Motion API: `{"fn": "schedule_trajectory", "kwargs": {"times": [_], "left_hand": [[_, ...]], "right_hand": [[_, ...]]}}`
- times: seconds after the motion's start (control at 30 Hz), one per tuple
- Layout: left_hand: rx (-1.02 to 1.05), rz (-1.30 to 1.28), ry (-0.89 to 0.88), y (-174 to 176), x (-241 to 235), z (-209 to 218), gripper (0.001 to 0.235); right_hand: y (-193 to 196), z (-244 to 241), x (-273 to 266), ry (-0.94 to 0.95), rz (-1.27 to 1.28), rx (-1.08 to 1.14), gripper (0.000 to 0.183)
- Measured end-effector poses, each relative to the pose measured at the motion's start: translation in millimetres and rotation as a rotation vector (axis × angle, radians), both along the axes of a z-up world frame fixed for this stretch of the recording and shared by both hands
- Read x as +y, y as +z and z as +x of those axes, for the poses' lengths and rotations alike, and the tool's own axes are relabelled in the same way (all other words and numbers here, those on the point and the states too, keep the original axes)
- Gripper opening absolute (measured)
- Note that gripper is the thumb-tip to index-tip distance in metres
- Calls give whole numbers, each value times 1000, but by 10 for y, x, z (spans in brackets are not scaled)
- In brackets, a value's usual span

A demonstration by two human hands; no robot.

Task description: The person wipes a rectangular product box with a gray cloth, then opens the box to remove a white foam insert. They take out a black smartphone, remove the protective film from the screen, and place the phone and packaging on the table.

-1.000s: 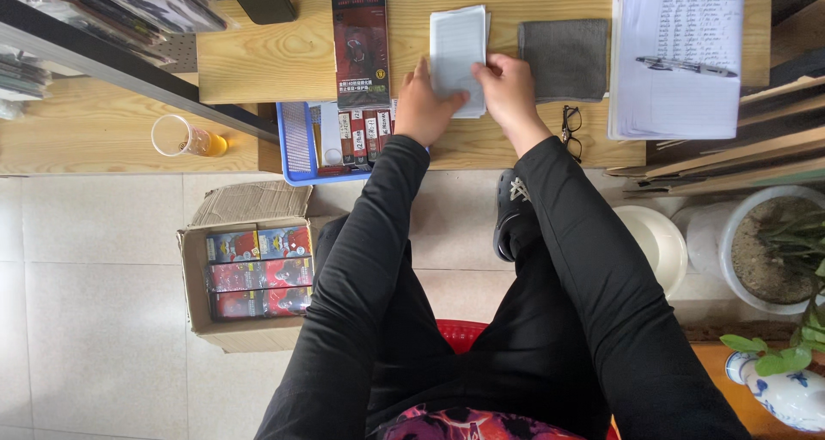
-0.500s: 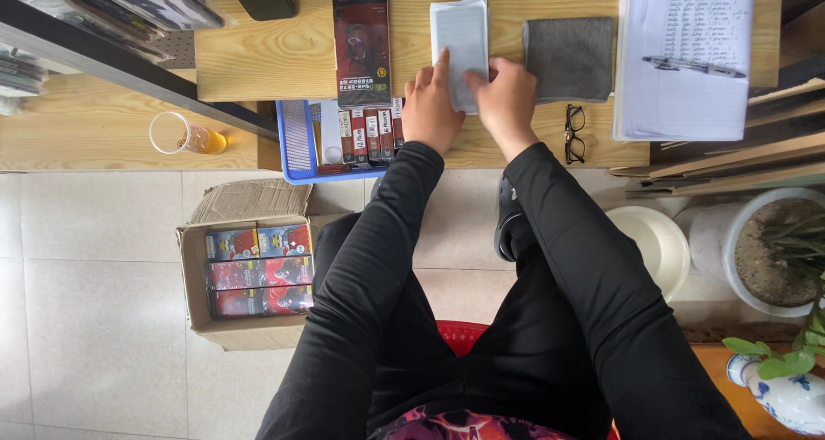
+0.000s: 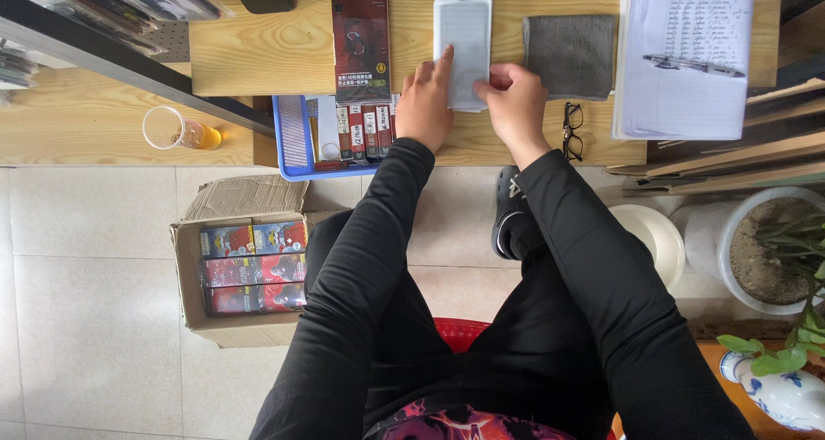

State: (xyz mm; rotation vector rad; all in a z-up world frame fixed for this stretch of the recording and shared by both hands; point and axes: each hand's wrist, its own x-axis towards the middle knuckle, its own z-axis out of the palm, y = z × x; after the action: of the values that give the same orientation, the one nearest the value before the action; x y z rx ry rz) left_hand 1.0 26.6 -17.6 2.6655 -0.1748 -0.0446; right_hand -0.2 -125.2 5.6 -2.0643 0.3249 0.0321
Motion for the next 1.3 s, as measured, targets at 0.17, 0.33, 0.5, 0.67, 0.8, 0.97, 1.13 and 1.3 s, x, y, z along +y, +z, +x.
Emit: {"fn": "schedule_trajectory", "kwargs": {"times": [0.17,0.33,0.5,0.67,0.8,0.97,1.13,1.3], "left_hand": [[-35,3,-4,1,-2,7,90],[5,-82,25,16,18,36,81],[21,-10,70,105,-1,33,85],[35,-18,89,117,-18,41,86],[40,-36,91,134,-1,29,88],[11,-23,95,147,-2,28,90],[20,-6,94,126,5,24,90],[72,-38,93,153,21,0,91]], "right_hand": [[-49,12,15,-32,32,-23,30],[79,19,56,-26,70,-47,33],[35,39,53,29,-7,-104,26],[-94,76,39,13,-137,-19,44],[-107,75,39,-57,-25,25,28],[-106,80,36,-97,-36,53,24],[-82,31,29,-166,10,107,22],[79,-5,60,-240,200,193,20]]}}
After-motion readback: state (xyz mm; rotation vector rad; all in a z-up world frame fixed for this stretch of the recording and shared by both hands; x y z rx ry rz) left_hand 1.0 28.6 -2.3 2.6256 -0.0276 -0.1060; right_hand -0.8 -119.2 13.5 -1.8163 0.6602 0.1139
